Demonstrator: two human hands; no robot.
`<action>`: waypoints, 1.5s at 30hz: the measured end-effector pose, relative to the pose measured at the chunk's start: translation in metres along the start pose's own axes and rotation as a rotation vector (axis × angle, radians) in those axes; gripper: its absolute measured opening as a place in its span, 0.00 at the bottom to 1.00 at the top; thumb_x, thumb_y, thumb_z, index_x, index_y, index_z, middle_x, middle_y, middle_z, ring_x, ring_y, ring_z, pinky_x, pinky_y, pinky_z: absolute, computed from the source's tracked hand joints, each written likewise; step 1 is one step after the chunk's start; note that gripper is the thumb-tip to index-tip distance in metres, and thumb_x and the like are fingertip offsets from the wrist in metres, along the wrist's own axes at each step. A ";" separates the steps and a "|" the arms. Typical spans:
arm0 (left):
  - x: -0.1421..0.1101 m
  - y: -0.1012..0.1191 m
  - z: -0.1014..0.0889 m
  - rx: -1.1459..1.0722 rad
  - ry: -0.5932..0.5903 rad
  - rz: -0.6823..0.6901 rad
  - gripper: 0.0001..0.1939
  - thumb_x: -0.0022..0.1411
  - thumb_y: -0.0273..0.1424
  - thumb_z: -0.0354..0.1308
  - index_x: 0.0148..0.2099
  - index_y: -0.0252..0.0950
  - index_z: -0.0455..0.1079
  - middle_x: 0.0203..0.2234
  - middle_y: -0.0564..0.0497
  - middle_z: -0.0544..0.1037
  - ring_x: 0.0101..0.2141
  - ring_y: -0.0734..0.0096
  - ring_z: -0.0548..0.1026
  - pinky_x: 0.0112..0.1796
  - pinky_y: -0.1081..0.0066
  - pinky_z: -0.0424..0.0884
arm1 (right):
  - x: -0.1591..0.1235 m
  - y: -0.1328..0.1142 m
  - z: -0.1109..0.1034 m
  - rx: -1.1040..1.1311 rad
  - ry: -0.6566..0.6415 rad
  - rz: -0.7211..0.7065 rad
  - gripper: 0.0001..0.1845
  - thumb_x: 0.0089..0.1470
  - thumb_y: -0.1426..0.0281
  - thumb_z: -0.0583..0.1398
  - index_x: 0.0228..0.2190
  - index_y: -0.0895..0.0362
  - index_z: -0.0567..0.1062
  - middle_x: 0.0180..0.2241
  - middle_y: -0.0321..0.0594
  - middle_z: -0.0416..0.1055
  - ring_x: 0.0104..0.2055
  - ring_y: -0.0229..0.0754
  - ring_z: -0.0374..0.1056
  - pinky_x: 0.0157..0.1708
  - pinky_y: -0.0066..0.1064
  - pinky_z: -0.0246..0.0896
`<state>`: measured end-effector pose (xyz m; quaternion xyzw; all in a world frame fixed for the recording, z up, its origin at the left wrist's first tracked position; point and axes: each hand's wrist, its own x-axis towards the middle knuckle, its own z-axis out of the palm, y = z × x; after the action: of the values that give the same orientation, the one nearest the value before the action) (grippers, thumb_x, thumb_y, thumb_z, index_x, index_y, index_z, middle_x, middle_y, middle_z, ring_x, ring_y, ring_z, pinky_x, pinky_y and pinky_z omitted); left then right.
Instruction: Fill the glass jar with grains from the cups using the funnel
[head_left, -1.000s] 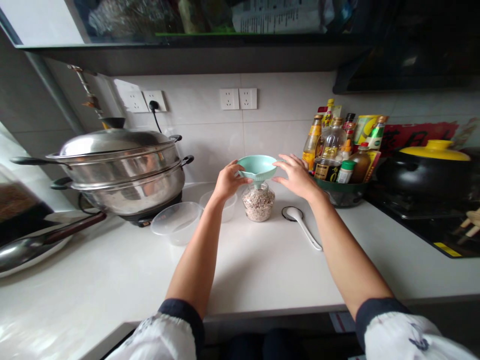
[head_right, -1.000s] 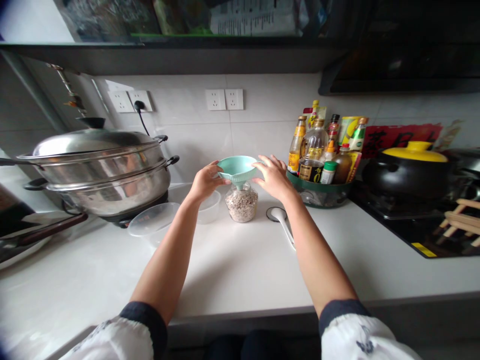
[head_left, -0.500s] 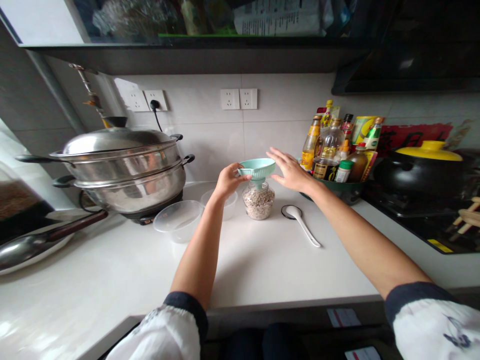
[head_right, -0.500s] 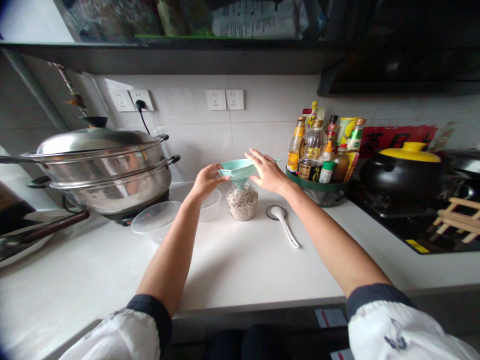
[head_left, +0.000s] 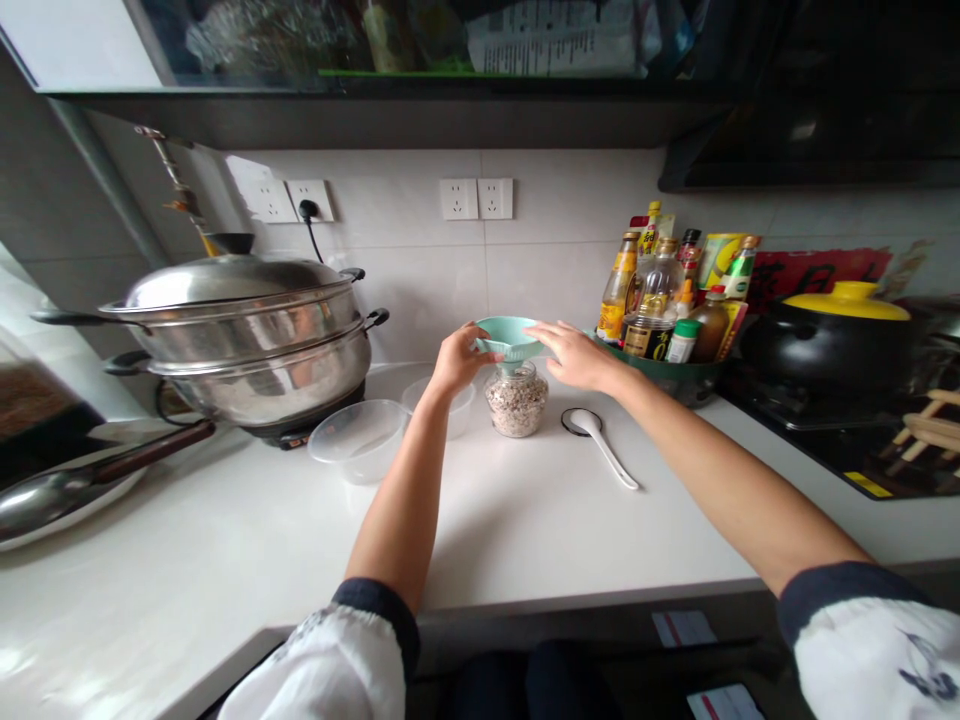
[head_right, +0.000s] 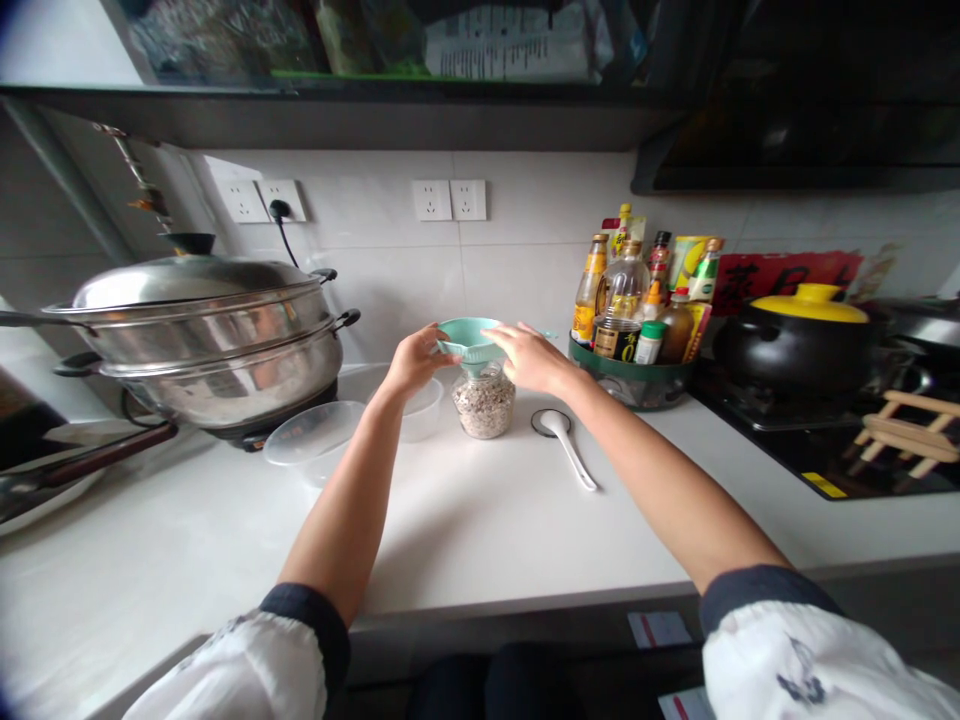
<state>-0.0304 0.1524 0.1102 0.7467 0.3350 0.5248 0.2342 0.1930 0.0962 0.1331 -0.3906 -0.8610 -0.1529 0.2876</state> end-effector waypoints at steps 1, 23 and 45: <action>0.000 0.000 0.000 0.004 0.002 -0.002 0.17 0.39 0.36 0.66 0.33 0.34 0.69 0.37 0.50 0.73 0.35 0.67 0.72 0.37 0.69 0.68 | 0.000 -0.001 0.000 -0.003 -0.004 0.003 0.35 0.44 0.82 0.52 0.56 0.59 0.64 0.58 0.47 0.63 0.61 0.49 0.57 0.61 0.49 0.48; -0.006 0.017 -0.009 0.060 -0.162 0.152 0.12 0.38 0.28 0.70 0.27 0.32 0.72 0.58 0.41 0.61 0.50 0.57 0.70 0.43 0.66 0.71 | -0.014 0.009 -0.003 -0.160 -0.043 -0.103 0.09 0.51 0.77 0.59 0.28 0.55 0.80 0.43 0.46 0.76 0.49 0.48 0.69 0.52 0.44 0.58; -0.005 0.015 -0.001 -0.124 0.037 -0.201 0.22 0.38 0.42 0.68 0.31 0.33 0.68 0.22 0.56 0.70 0.25 0.74 0.69 0.30 0.74 0.63 | 0.003 -0.002 0.002 -0.219 0.246 0.118 0.39 0.53 0.80 0.46 0.65 0.56 0.43 0.65 0.43 0.47 0.67 0.47 0.43 0.63 0.49 0.41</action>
<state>-0.0286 0.1383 0.1181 0.6835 0.3795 0.5320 0.3252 0.1888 0.0977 0.1335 -0.4477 -0.7731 -0.2753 0.3550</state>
